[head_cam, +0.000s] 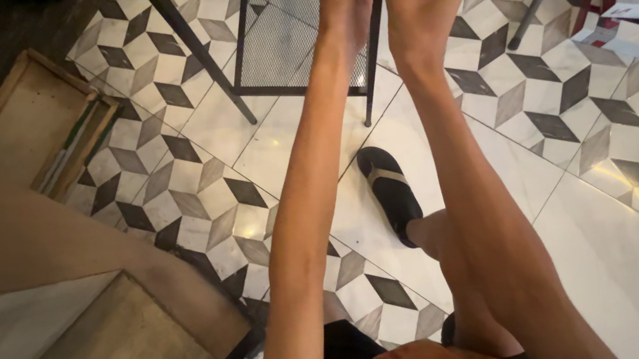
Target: The person kneels on the floor and uses an Allen key to tighten bolts on the frame of a black metal mesh shelving unit. They retrieve additional bolts from a plastic container and continue securing the joints of the furniture.
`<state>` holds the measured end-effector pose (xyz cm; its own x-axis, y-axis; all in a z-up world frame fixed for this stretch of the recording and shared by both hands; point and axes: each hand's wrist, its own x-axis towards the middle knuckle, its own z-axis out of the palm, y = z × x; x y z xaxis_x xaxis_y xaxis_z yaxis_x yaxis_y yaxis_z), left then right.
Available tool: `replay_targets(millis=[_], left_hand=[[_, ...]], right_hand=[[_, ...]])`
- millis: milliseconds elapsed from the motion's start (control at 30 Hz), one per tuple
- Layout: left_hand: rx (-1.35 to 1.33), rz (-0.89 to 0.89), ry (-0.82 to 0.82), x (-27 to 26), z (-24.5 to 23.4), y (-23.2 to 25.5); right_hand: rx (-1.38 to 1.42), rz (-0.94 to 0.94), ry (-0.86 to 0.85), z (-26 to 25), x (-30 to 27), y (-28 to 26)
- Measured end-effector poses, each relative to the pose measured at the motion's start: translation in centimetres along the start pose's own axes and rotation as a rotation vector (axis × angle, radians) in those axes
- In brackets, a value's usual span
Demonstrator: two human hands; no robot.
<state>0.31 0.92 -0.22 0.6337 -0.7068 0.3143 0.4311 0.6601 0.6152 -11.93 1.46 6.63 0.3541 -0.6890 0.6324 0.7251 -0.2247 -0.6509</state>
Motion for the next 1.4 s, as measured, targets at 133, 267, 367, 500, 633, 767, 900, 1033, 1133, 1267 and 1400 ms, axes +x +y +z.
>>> replay_targets(millis=[133, 267, 367, 500, 633, 767, 900, 1033, 1133, 1267, 1400], left_hand=[[0.04, 0.074, -0.05, -0.3, 0.2, -0.3], [0.025, 0.046, 0.009, -0.3, 0.3, -0.7], [0.118, 0.114, -0.024, -0.3, 0.0, -1.2], [0.15, 0.094, 0.006, 0.0, -0.6, -1.6], [0.155, 0.119, -0.008, 0.2, -0.7, -1.6], [0.198, 0.103, -0.049, 0.3, 0.0, -1.1], [0.127, 0.09, -0.108, -0.4, 0.4, 0.2], [0.099, 0.014, -0.129, -1.0, 1.3, 1.8], [0.015, -0.026, -0.126, -1.5, 2.2, 2.8], [0.085, -0.06, -0.084, -1.8, 3.0, 3.6], [0.038, -0.063, -0.097, -1.6, 3.3, 3.6]], right_hand=[[-0.054, 0.025, 0.001, -0.5, 0.0, 0.3], [-0.001, 0.016, 0.016, -1.1, 0.1, 0.5], [0.027, 0.014, 0.002, -1.4, -0.1, 0.4], [0.035, 0.013, -0.046, -1.3, 0.0, 0.2], [0.015, -0.002, -0.085, -1.3, 0.2, 0.1], [-0.019, 0.003, -0.112, -1.6, 0.3, -0.2], [-0.05, 0.01, -0.131, -1.4, 0.3, -0.6], [-0.076, 0.096, -0.046, -1.1, 0.3, -1.2], [-0.092, 0.033, -0.057, -0.8, 0.5, -1.2], [-0.257, 0.002, -0.05, -0.7, 0.4, -1.1], [-0.352, 0.014, -0.056, -1.2, 0.4, -1.1]])
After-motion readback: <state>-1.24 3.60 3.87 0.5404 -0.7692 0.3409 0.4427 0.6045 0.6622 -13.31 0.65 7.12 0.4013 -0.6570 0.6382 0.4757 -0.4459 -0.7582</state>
